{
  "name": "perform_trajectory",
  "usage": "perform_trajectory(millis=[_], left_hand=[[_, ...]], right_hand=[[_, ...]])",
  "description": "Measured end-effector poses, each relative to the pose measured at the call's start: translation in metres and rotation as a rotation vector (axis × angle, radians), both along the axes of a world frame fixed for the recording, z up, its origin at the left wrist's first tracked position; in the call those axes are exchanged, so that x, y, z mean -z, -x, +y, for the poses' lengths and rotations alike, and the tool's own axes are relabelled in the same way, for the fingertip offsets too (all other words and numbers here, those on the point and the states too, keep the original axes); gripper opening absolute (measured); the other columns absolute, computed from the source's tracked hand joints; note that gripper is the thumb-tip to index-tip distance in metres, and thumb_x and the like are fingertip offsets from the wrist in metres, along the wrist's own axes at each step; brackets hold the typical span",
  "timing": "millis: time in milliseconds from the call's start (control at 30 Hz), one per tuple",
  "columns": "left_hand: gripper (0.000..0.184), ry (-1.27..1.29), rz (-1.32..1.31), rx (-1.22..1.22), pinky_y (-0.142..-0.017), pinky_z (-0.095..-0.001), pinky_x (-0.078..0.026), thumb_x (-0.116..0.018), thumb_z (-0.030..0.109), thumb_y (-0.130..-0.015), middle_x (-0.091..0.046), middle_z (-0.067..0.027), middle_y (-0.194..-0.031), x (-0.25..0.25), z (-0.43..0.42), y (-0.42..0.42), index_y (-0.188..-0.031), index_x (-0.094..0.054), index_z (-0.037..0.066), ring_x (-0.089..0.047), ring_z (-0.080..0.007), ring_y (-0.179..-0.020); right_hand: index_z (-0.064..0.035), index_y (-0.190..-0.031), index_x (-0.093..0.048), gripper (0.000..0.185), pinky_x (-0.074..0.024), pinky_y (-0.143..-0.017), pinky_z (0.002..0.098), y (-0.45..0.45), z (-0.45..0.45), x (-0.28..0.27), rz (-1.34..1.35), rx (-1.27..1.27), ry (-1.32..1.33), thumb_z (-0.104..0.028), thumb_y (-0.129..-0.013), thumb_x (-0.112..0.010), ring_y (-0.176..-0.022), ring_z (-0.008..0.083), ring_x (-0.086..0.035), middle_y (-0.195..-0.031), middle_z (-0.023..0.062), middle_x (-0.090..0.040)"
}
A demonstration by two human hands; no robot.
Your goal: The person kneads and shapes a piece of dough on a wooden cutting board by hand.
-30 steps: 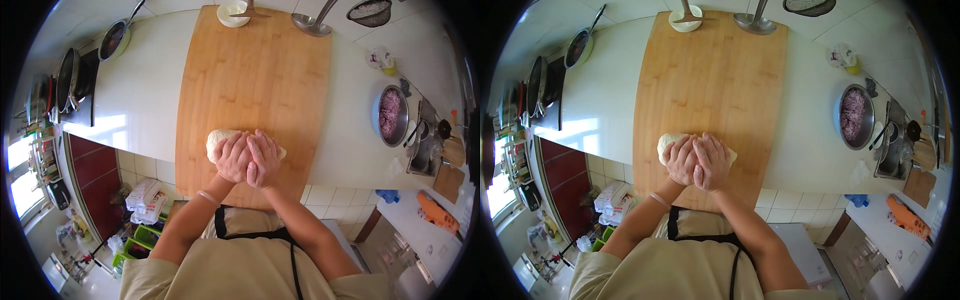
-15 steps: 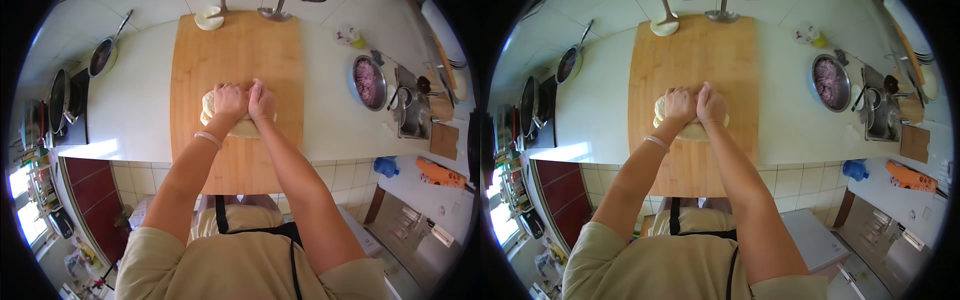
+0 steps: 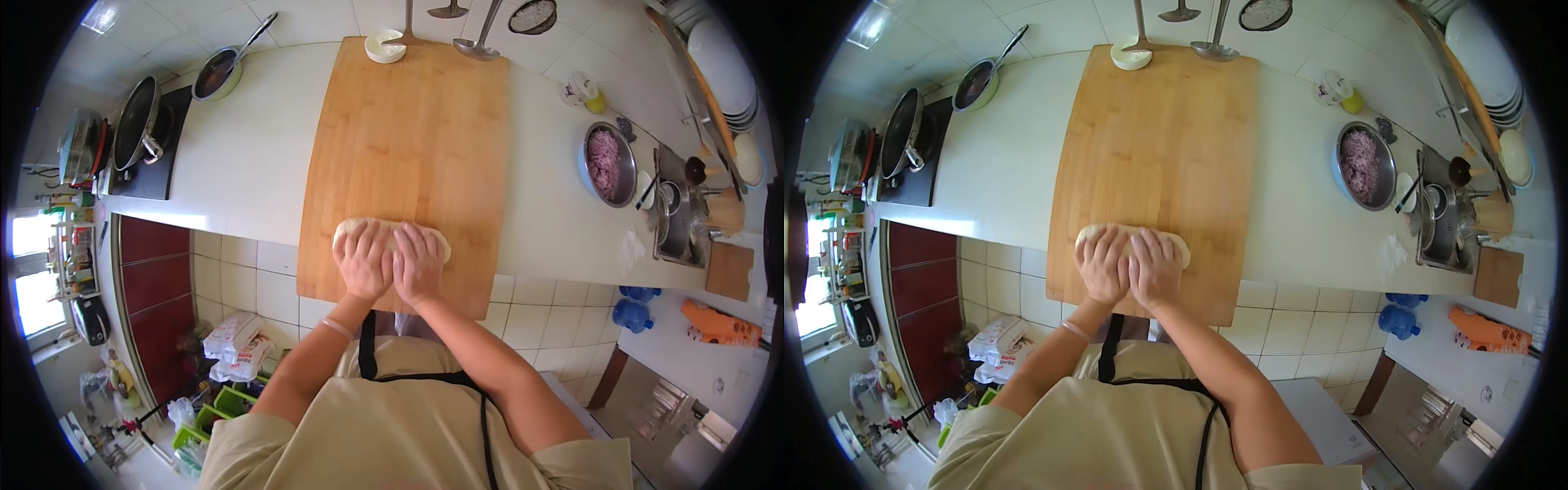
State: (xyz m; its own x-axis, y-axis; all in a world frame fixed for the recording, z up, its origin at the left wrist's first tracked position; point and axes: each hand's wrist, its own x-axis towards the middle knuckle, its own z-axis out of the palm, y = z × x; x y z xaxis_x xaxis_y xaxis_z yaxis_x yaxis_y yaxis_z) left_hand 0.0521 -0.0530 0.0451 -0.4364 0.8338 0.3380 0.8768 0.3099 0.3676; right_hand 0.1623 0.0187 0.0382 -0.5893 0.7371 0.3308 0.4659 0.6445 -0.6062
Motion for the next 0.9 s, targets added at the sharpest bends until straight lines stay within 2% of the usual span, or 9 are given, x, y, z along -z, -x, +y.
perform_trajectory(millis=[100,167,433,533,700,767,800,867,900], left_hand=[[0.046,-0.089,0.037,-0.042,-0.113,-0.0504,-0.024,-0.038,0.037,-0.098,-0.061,-0.0118,-0.134,0.030,-0.019,-0.011,-0.124,-0.067,0.013,-0.051,-0.0316,-0.129],[0.047,-0.059,0.040,-0.039,-0.113,-0.0513,-0.024,-0.037,0.039,-0.097,-0.061,-0.0126,-0.134,0.039,-0.014,-0.007,-0.123,-0.067,0.013,-0.051,-0.0318,-0.129],[0.044,0.009,-0.027,-0.018,-0.110,-0.0479,-0.027,-0.041,0.034,-0.093,-0.066,-0.0123,-0.124,0.015,0.062,0.041,-0.118,-0.069,0.011,-0.059,-0.0299,-0.119],[0.042,-0.008,-0.054,0.023,-0.109,-0.0464,-0.029,-0.046,0.027,-0.088,-0.069,-0.0109,-0.118,0.007,0.094,0.059,-0.118,-0.069,0.008,-0.063,-0.0252,-0.111],[0.037,-0.028,-0.142,0.061,-0.106,-0.0457,-0.034,-0.052,0.026,-0.090,-0.069,-0.0097,-0.116,0.004,0.146,0.088,-0.119,-0.067,0.008,-0.063,-0.0264,-0.107],[0.035,-0.056,-0.148,0.074,-0.106,-0.0451,-0.035,-0.056,0.025,-0.091,-0.069,-0.0091,-0.115,0.008,0.167,0.099,-0.119,-0.066,0.009,-0.063,-0.0267,-0.106],[0.035,-0.064,-0.197,0.079,-0.106,-0.0444,-0.036,-0.057,0.026,-0.091,-0.069,-0.0097,-0.115,0.012,0.178,0.105,-0.121,-0.065,0.008,-0.064,-0.0278,-0.103],[0.035,-0.105,-0.263,0.068,-0.106,-0.0438,-0.037,-0.058,0.026,-0.092,-0.069,-0.0104,-0.114,0.013,0.194,0.107,-0.122,-0.064,0.008,-0.065,-0.0289,-0.101],[0.035,-0.075,-0.450,0.064,-0.103,-0.0426,-0.041,-0.057,0.023,-0.095,-0.067,-0.0115,-0.116,0.009,0.199,0.111,-0.125,-0.062,0.006,-0.066,-0.0283,-0.100]], right_hand=[[-0.0087,-0.124,-0.065,0.038,-0.0363,-0.105,0.0527,-0.008,-0.009,0.009,-0.070,-0.074,-0.047,-0.028,-0.098,-0.047,-0.121,0.0344,-0.056,-0.133,0.0141,-0.060],[-0.0098,-0.125,-0.065,0.041,-0.0359,-0.106,0.0514,-0.006,0.000,0.018,-0.043,-0.077,-0.072,-0.033,-0.099,-0.043,-0.123,0.0332,-0.055,-0.135,0.0129,-0.059],[-0.0060,-0.119,-0.066,0.043,-0.0416,-0.096,0.0496,0.040,0.072,0.018,-0.032,-0.117,0.006,-0.033,-0.095,-0.044,-0.110,0.0332,-0.061,-0.120,0.0146,-0.064],[-0.0029,-0.114,-0.066,0.040,-0.0442,-0.092,0.0474,0.058,0.096,0.018,0.010,-0.058,0.061,-0.030,-0.094,-0.045,-0.104,0.0344,-0.063,-0.114,0.0158,-0.065],[-0.0041,-0.110,-0.068,0.031,-0.0455,-0.090,0.0466,0.084,0.125,0.034,0.022,0.091,0.051,-0.022,-0.096,-0.047,-0.102,0.0333,-0.063,-0.107,0.0142,-0.068],[-0.0051,-0.107,-0.068,0.024,-0.0469,-0.088,0.0458,0.094,0.138,0.038,0.110,0.283,0.285,-0.018,-0.095,-0.051,-0.100,0.0341,-0.063,-0.104,0.0146,-0.068],[-0.0051,-0.107,-0.068,0.024,-0.0469,-0.088,0.0458,0.101,0.148,0.041,0.109,0.278,0.260,-0.018,-0.095,-0.051,-0.100,0.0341,-0.063,-0.104,0.0146,-0.068],[-0.0047,-0.105,-0.068,0.019,-0.0478,-0.085,0.0463,0.104,0.161,0.041,0.327,0.480,0.684,-0.014,-0.094,-0.056,-0.097,0.0360,-0.062,-0.101,0.0161,-0.068],[-0.0047,-0.105,-0.068,0.019,-0.0478,-0.085,0.0463,0.103,0.160,0.034,0.323,0.452,0.659,-0.014,-0.094,-0.056,-0.097,0.0360,-0.062,-0.101,0.0161,-0.068]])
